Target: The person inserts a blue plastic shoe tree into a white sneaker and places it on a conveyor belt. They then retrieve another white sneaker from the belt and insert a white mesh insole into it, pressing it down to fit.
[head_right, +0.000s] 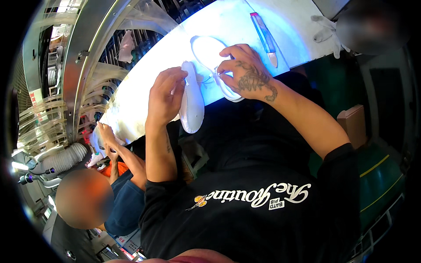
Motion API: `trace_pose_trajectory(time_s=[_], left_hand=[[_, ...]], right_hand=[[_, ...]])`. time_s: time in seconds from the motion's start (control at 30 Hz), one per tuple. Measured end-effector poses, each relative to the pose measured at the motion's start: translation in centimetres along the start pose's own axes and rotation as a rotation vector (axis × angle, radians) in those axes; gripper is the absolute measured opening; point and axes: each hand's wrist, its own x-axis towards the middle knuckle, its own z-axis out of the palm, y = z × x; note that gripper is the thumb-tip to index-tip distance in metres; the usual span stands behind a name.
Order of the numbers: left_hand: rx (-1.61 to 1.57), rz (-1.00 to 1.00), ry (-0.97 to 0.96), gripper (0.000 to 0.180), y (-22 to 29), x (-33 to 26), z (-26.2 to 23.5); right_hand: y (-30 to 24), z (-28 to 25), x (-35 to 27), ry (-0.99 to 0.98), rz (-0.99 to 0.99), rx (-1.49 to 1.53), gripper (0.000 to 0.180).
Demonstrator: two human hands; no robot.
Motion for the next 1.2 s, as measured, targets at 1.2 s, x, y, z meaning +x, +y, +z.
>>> trace_pose_trajectory(time_s=[1.2], left_hand=[[0.158,-0.124,-0.341,0.012,1.5,3.6,3.1]], right_hand=[[-0.2,0.6,0.3,-0.105,0.061,0.015,0.015]])
